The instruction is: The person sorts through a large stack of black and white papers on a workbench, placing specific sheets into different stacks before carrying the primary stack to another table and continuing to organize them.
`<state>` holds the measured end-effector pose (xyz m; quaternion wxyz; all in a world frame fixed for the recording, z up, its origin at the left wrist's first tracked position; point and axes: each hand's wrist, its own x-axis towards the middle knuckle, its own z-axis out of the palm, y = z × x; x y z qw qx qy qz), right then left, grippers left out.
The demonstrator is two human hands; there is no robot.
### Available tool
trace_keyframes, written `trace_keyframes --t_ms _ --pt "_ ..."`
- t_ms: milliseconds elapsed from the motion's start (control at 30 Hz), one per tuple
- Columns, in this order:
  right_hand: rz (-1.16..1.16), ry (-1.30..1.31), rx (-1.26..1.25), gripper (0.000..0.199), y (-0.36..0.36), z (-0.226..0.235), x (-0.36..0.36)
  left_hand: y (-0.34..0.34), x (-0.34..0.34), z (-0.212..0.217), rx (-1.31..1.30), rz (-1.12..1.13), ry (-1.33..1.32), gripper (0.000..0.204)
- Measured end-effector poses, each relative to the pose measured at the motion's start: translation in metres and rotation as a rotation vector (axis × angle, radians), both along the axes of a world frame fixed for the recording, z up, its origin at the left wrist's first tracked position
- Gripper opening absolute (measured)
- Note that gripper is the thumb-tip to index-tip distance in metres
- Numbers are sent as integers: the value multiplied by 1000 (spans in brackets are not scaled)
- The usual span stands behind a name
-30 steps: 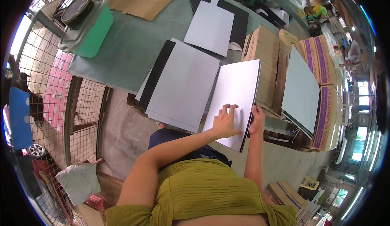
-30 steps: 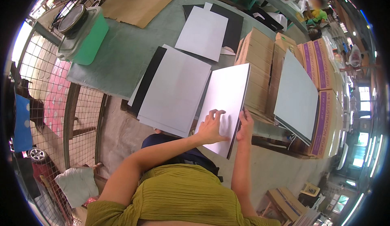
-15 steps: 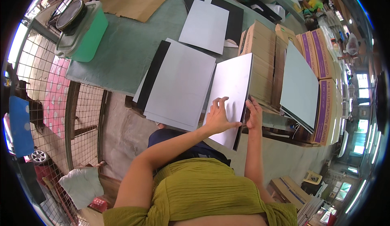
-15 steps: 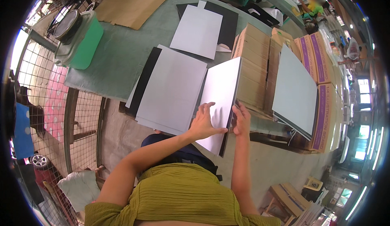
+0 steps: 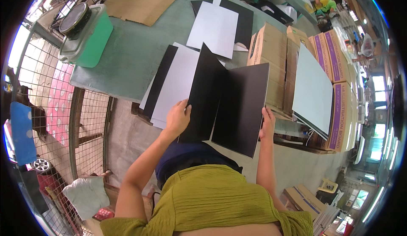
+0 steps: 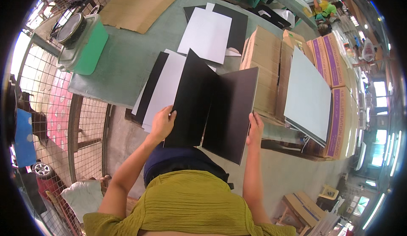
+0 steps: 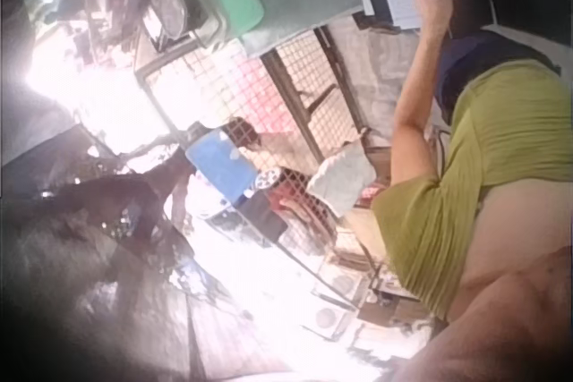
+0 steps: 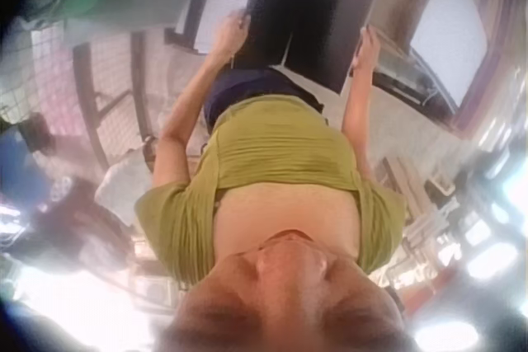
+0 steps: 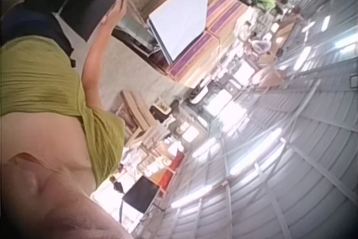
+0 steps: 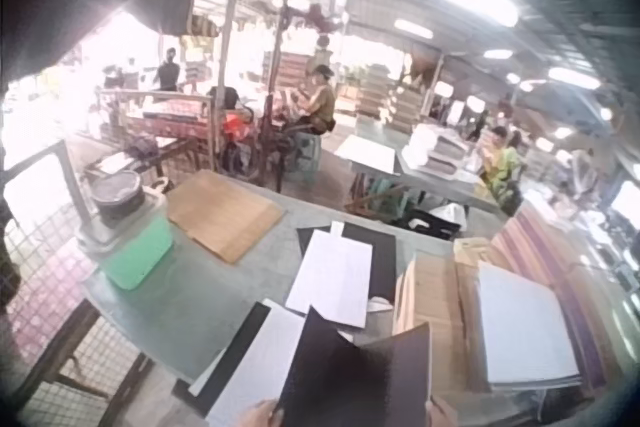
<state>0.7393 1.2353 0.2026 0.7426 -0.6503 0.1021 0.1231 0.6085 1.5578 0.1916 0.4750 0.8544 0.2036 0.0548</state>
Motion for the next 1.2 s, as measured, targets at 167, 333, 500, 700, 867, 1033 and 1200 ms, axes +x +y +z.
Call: trace_keyframes --t_ms 167,333,500,700,867,1033,1200 --pt "-1 -64 -102 32 -8 -13 2 44 24 55 -99 89 -9 22" --pt "-24 -57 -113 33 -1 -6 2 121 135 45 -271 138 -280 25" --pt "85 -101 -291 44 22 22 -3 163 263 11 -451 91 -262 30" --pt "369 -224 -570 68 31 22 -21 199 263 -53 -172 23 205 77" --pt "472 -253 -1007 77 108 47 -38 229 119 -159 -107 256 311 77" --pt "578 -192 -980 80 214 50 -48 183 67 -182 -247 226 337 78" --pt "608 -114 -1011 76 223 51 -45 199 63 -176 -139 246 420 85"
